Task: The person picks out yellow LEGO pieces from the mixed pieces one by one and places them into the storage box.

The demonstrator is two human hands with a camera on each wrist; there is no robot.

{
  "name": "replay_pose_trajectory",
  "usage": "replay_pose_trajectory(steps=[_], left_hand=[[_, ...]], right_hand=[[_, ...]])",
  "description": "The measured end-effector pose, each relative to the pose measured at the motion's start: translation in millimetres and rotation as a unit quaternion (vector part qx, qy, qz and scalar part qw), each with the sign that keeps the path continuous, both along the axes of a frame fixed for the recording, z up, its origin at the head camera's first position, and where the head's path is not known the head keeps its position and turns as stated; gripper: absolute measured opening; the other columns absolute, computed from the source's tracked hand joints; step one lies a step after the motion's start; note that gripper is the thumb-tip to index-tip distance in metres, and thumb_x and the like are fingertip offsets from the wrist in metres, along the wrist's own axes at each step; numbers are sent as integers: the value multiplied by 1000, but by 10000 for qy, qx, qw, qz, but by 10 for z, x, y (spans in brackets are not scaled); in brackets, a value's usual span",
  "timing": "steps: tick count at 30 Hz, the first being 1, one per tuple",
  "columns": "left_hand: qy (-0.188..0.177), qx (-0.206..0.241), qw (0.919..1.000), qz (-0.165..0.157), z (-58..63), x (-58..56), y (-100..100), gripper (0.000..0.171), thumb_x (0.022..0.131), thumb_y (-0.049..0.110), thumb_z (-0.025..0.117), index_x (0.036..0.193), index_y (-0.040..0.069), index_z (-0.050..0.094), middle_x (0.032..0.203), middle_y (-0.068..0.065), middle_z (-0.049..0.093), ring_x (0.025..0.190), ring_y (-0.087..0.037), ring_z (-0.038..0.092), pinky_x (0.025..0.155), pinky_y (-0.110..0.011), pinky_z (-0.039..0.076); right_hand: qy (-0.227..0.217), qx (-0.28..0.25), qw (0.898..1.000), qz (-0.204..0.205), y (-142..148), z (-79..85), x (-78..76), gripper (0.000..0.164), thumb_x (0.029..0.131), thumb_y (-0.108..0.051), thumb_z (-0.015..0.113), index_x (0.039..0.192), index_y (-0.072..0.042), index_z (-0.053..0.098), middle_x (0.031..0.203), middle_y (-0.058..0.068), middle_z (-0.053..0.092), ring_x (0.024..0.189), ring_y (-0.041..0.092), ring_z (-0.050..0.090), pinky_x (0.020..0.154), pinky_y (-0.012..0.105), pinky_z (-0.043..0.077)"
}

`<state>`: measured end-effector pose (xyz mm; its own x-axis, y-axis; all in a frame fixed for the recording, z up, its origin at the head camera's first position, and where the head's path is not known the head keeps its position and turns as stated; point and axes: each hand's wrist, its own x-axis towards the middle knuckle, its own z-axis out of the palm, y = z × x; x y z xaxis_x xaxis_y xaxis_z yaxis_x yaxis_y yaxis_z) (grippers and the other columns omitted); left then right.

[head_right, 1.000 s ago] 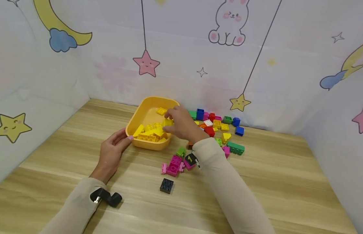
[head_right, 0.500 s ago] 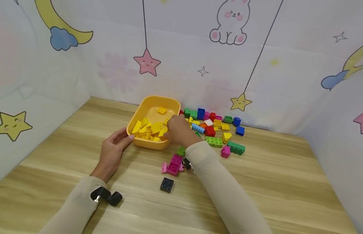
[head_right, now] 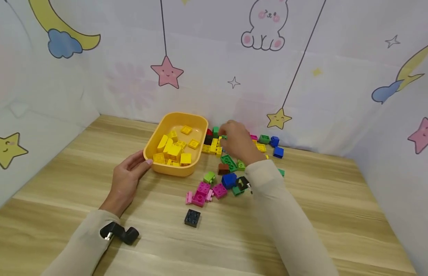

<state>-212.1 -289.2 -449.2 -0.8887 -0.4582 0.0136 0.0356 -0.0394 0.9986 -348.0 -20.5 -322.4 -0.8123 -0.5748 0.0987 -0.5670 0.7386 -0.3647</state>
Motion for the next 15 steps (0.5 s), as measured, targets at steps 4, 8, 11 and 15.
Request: replay_pose_trajectory(steps=[4, 8, 11, 15], left_hand=[[-6, -20, 10000, 2, 27, -12, -8, 51, 93, 16, 73, 140, 6, 56, 143, -13, 57, 130, -24, 55, 90, -6, 52], [-37, -41, 10000, -14, 30, -7, -15, 51, 93, 16, 72, 140, 7, 56, 143, -13, 56, 131, -24, 55, 89, -5, 52], [-24, -24, 10000, -15, 24, -6, -10, 50, 93, 16, 72, 140, 7, 56, 143, -13, 56, 131, -25, 54, 89, -4, 52], [-6, 65, 10000, 19, 13, -15, 10, 51, 93, 15, 73, 140, 6, 56, 144, -15, 56, 131, -26, 54, 87, -4, 53]], right_hand=[[68, 328, 9981, -508, 469, -52, -207, 15, 88, 2, 69, 101, 8, 73, 105, 24, 66, 97, 39, 59, 87, 53, 57], [-126, 791, 9942, -718, 816, -218, -324, 23, 87, -1, 72, 106, 13, 71, 108, 30, 63, 99, 43, 57, 90, 57, 55], [-418, 987, 9913, -767, 961, -309, -368, 31, 87, -3, 73, 111, 15, 69, 113, 33, 64, 103, 45, 57, 93, 59, 54], [-683, 1182, 9871, -840, 1056, -357, -384, 31, 86, -7, 74, 109, 14, 70, 111, 31, 68, 99, 43, 60, 89, 58, 56]])
